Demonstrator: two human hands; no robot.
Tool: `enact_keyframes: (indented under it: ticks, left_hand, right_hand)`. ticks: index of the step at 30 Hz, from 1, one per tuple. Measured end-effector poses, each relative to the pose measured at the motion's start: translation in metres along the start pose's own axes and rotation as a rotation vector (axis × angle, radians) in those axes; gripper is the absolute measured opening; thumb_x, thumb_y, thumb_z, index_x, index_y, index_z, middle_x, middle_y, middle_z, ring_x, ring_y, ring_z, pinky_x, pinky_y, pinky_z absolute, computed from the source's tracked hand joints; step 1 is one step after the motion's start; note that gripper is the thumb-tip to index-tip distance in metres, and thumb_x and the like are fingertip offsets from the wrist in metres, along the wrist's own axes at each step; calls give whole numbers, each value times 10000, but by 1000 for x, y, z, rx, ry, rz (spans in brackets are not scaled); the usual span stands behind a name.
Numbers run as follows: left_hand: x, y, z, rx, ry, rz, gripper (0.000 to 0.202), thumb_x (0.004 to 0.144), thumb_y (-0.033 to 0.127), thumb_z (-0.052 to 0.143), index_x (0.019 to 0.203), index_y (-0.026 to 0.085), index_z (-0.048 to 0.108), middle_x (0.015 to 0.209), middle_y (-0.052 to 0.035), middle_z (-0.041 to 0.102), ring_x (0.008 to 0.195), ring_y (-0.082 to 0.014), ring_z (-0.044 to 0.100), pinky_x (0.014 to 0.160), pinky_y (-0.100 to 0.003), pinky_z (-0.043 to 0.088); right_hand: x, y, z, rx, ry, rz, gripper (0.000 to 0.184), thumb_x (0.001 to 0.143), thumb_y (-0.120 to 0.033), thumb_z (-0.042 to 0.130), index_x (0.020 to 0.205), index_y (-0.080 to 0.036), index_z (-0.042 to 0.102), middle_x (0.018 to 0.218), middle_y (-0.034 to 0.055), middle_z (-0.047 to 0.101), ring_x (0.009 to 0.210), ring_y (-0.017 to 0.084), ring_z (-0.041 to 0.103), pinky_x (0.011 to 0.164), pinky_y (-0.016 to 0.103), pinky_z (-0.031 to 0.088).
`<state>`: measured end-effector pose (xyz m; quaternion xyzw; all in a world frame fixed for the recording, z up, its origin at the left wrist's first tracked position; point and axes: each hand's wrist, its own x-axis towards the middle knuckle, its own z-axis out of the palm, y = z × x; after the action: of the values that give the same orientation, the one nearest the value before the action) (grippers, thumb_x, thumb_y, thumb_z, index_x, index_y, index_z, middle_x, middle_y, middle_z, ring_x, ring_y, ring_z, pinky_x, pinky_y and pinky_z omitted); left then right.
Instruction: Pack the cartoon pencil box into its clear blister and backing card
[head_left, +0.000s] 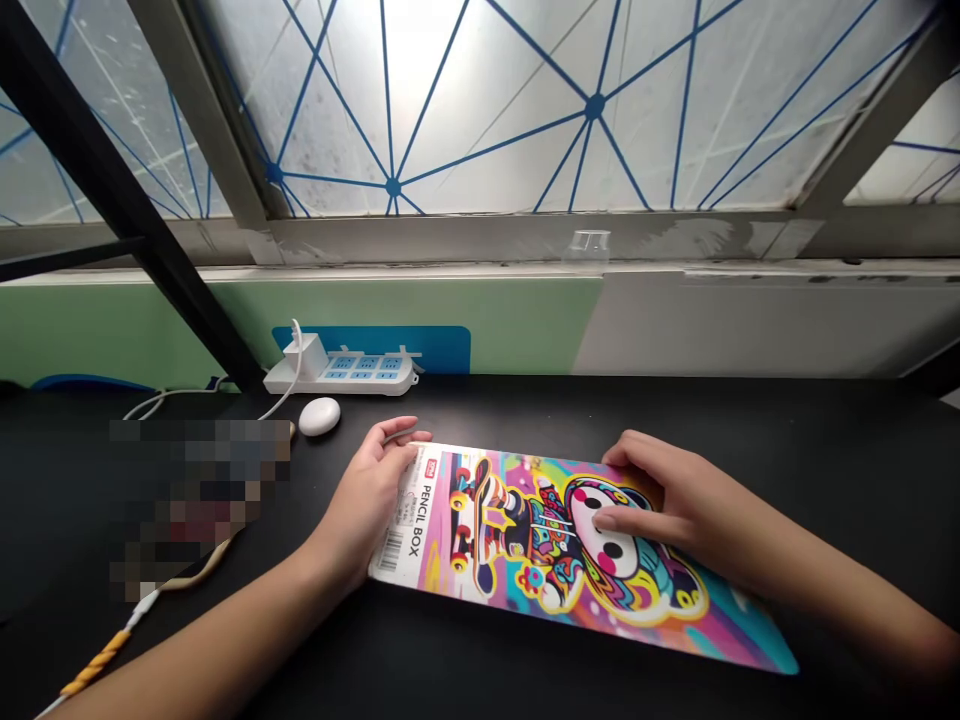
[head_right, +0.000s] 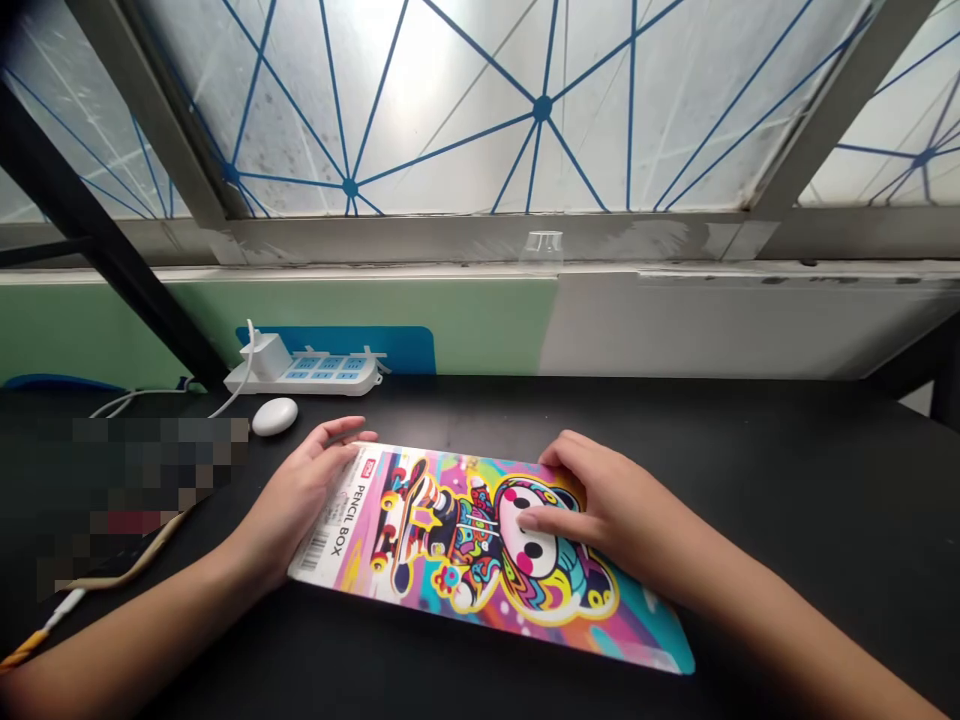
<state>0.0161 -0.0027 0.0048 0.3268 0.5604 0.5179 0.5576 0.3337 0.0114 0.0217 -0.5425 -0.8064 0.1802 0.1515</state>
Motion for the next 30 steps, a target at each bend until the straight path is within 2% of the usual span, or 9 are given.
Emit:
enact_keyframes:
  ticks: [4, 9, 12, 15, 18, 21, 23, 26, 30]
  left_hand:
    - [-6, -1, -5, 53, -121, 158, 302, 1000, 458, 553, 1185, 231, 626, 1025, -42, 738, 826, -211, 709, 705, -282, 549]
    - [-14, 3, -8, -69, -275, 455, 349, 1061, 329, 359, 1135, 213, 680, 1227, -48, 702, 1088, -225, 637, 906, -301, 505]
    - [-14, 8, -10, -80, -270, 493, 431, 1060, 337, 314, 998, 193, 715, 1113, -67, 726, 1028, -233, 645, 881, -318, 513]
    - [-13, 14, -15, 111, -312, 507, 355, 1035, 357, 404, 983, 208, 723, 1058, -75, 733, 1045, -263, 659, 910, -359, 521]
    - [-13, 18, -20, 536, -430, 556, 272, 989, 386, 549, 1160, 247, 708, 1325, -90, 670, 1340, -330, 533, 1094, -453, 449]
    - [-12, 18, -24, 994, -504, 590, 578, 905, 445, 700, 1441, 283, 557, 1587, -98, 472, 1531, -382, 283, 1205, -577, 317]
    - [-9, 17, -27, 1177, -550, 627, 714, 869, 424, 745, 1517, 287, 478, 1630, -104, 413, 1548, -386, 242, 1223, -604, 284]
    - [-5, 17, -29, 1252, -593, 692, 729, 865, 347, 745, 1529, 281, 453, 1594, -114, 445, 1495, -343, 351, 1206, -541, 360]
    - [-1, 15, -28, 1236, -569, 758, 789, 835, 339, 776, 1536, 270, 421, 1531, -126, 490, 1424, -330, 413, 1175, -513, 413]
  right_hand:
    - [-12, -6, -5, -122, 381, -214, 484, 799, -722, 701, 842, -251, 597, 841, 42, 605, 630, 191, 587, 555, 345, 490]
    - [-33, -20, -3, -299, 658, -316, 170, 943, -458, 649, 920, -292, 621, 1149, 85, 664, 815, 257, 708, 625, 383, 541]
    - [-36, -26, 3, -381, 597, -414, 30, 963, -309, 610, 949, -283, 602, 1271, 75, 691, 914, 283, 742, 678, 399, 577]
    - [-33, -31, 10, -450, 491, -559, 113, 950, -162, 520, 909, -238, 594, 1164, 115, 739, 899, 284, 746, 718, 405, 595]
    - [-28, -37, 19, -503, 449, -653, 176, 909, -98, 505, 807, -217, 583, 1044, 140, 748, 888, 295, 731, 729, 418, 602]
    - [-26, -41, 28, -525, 403, -713, 160, 906, -106, 529, 806, -200, 610, 1015, 146, 745, 866, 295, 713, 725, 429, 606]
    - [-25, -42, 32, -513, 378, -740, 141, 909, -111, 547, 824, -194, 623, 1008, 138, 741, 857, 290, 704, 737, 437, 606]
    - [-25, -42, 33, -376, 310, -715, 104, 913, -136, 573, 852, -210, 613, 1059, 122, 723, 872, 266, 690, 765, 429, 603]
    - [-22, -30, 20, -92, 79, -509, 32, 965, -283, 595, 948, -256, 598, 1107, 92, 682, 934, 226, 677, 770, 357, 601]
